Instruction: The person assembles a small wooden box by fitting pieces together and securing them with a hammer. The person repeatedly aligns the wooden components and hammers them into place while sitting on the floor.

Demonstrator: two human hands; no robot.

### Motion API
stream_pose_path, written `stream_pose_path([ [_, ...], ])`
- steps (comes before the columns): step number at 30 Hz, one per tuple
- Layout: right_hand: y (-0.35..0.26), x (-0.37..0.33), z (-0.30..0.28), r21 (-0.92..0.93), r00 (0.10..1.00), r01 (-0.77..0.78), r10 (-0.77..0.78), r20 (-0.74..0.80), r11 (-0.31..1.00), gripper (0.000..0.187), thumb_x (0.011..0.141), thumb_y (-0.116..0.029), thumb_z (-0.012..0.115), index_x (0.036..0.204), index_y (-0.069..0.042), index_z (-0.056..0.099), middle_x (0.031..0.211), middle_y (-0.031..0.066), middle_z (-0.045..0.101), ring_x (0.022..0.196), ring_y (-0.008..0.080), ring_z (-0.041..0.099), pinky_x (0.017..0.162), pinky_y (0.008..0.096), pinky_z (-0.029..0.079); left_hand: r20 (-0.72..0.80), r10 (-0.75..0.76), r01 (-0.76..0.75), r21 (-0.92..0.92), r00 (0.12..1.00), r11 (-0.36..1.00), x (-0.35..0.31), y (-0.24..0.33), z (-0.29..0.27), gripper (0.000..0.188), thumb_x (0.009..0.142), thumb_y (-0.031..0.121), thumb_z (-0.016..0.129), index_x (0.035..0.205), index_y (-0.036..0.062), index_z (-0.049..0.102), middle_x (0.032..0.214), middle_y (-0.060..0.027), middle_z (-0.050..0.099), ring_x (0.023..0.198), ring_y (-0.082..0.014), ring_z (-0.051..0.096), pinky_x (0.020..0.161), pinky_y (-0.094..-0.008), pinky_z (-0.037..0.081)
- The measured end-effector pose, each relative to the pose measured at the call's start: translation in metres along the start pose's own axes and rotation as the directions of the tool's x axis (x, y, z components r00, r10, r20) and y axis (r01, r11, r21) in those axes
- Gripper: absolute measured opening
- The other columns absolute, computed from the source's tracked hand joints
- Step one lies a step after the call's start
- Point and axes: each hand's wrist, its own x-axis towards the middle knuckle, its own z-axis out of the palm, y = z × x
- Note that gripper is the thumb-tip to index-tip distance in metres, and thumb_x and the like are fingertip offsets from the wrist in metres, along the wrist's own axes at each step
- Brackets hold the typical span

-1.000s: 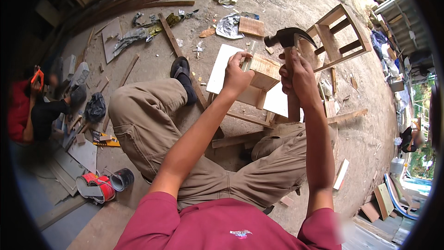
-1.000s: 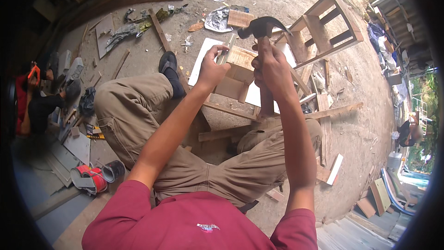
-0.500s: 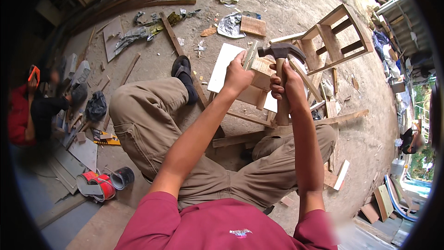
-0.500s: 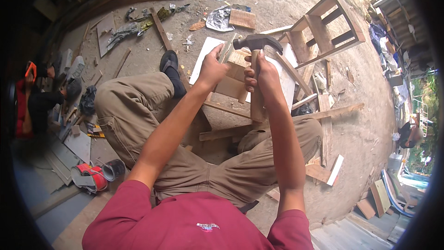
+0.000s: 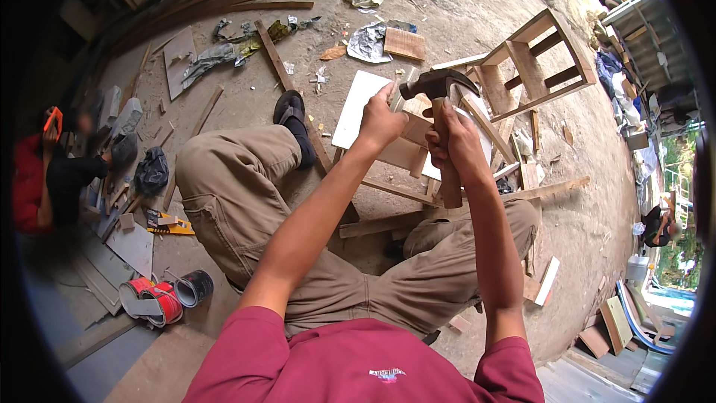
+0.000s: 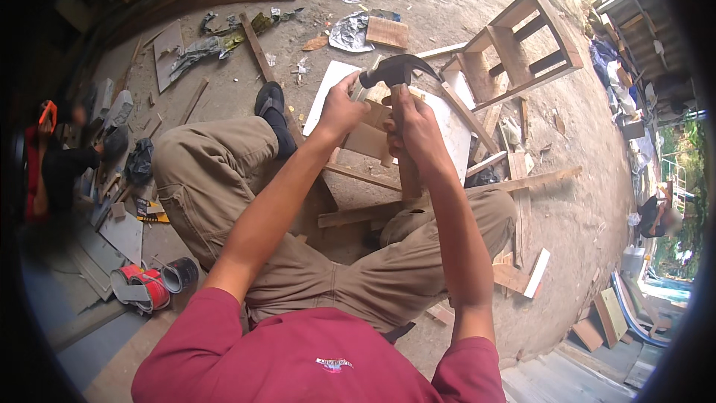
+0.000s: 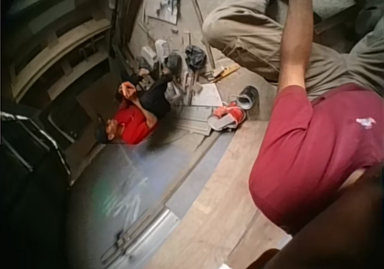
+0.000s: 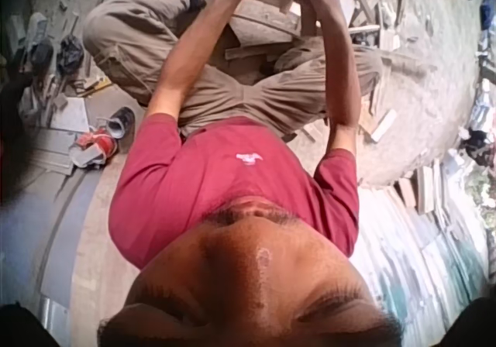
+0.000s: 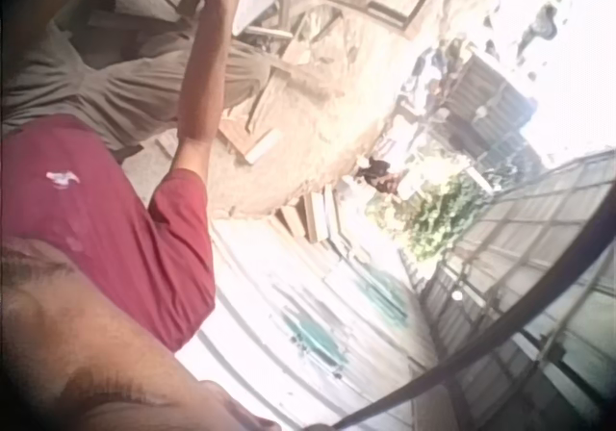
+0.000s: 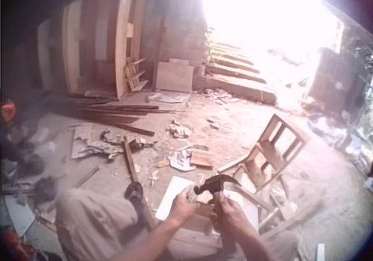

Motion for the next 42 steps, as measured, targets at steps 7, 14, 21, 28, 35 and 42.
stream_pose_path([
  [7, -0.003, -0.012, -0.002, -0.232, 0.968, 0.218, -0.241, -0.077, 0.948, 0.052, 0.107, -0.052, 0.045, 0.114, -0.002, 0.057, 0.069, 0.0001, 0.051, 0.051, 0.0079, 0.047, 0.044, 0.0259, 0.039, -0.016, -0.053, 0.054, 0.096, 0.998, 0.994, -0.008, 0.012, 0.002, 0.073, 0.072, 0.004, 0.062, 0.144, -0.0059, 0.050, 0.120, -0.0262, 0.070, 0.113, -0.0322, 0.069, 0.098, -0.0368, 0.052],
  [14, -0.011, -0.005, 0.006, -0.538, 0.848, 0.447, -0.530, 0.001, 0.714, 0.046, 0.109, -0.045, 0.044, 0.107, -0.002, 0.058, 0.063, 0.0000, 0.050, 0.049, 0.0090, 0.048, 0.043, 0.0288, 0.040, 0.017, 0.015, -0.016, 0.077, 1.000, 0.997, -0.007, 0.010, 0.002, 0.074, 0.075, -0.001, 0.061, 0.147, -0.0083, 0.045, 0.124, -0.0204, 0.067, 0.103, -0.0183, 0.067, 0.086, -0.0284, 0.053],
  [21, -0.020, -0.002, -0.003, -0.514, 0.954, 0.255, -0.299, -0.004, 0.819, 0.050, 0.108, -0.050, 0.046, 0.107, -0.002, 0.058, 0.065, 0.0000, 0.052, 0.048, 0.0087, 0.049, 0.041, 0.0278, 0.041, 0.013, -0.055, 0.053, 0.091, 0.998, 0.994, -0.010, 0.016, -0.004, 0.076, 0.073, 0.000, 0.063, 0.147, -0.0092, 0.045, 0.126, -0.0208, 0.067, 0.107, -0.0206, 0.067, 0.090, -0.0302, 0.053],
  [28, -0.003, 0.008, 0.002, -0.697, 0.911, 0.330, -0.407, 0.060, 0.636, 0.047, 0.108, -0.048, 0.046, 0.102, -0.004, 0.059, 0.063, -0.0010, 0.049, 0.046, 0.0070, 0.046, 0.039, 0.0268, 0.038, 0.017, -0.029, 0.027, 0.119, 0.999, 0.993, -0.013, 0.028, -0.001, 0.076, 0.073, -0.002, 0.063, 0.147, -0.0091, 0.045, 0.124, -0.0199, 0.068, 0.102, -0.0186, 0.068, 0.085, -0.0292, 0.054],
  [35, 0.009, -0.007, 0.000, -0.225, 0.963, 0.239, -0.260, -0.069, 0.945, 0.054, 0.108, -0.053, 0.042, 0.105, -0.001, 0.057, 0.067, 0.0020, 0.052, 0.049, 0.0111, 0.050, 0.043, 0.0285, 0.042, -0.011, -0.012, 0.012, 0.067, 1.000, 0.998, -0.005, 0.002, 0.000, 0.075, 0.074, 0.000, 0.064, 0.146, -0.0098, 0.046, 0.123, -0.0196, 0.068, 0.102, -0.0179, 0.068, 0.086, -0.0289, 0.054],
  [42, 0.027, -0.005, 0.003, 0.056, 0.979, 0.147, -0.137, -0.150, 0.988, 0.052, 0.107, -0.053, 0.044, 0.117, -0.003, 0.053, 0.069, -0.0007, 0.048, 0.046, 0.0077, 0.040, 0.043, 0.0254, 0.037, -0.049, 0.013, -0.007, 0.120, 0.999, 0.993, -0.007, 0.007, 0.001, 0.072, 0.072, 0.006, 0.065, 0.142, -0.0047, 0.052, 0.118, -0.0278, 0.070, 0.110, -0.0350, 0.070, 0.096, -0.0378, 0.054],
])
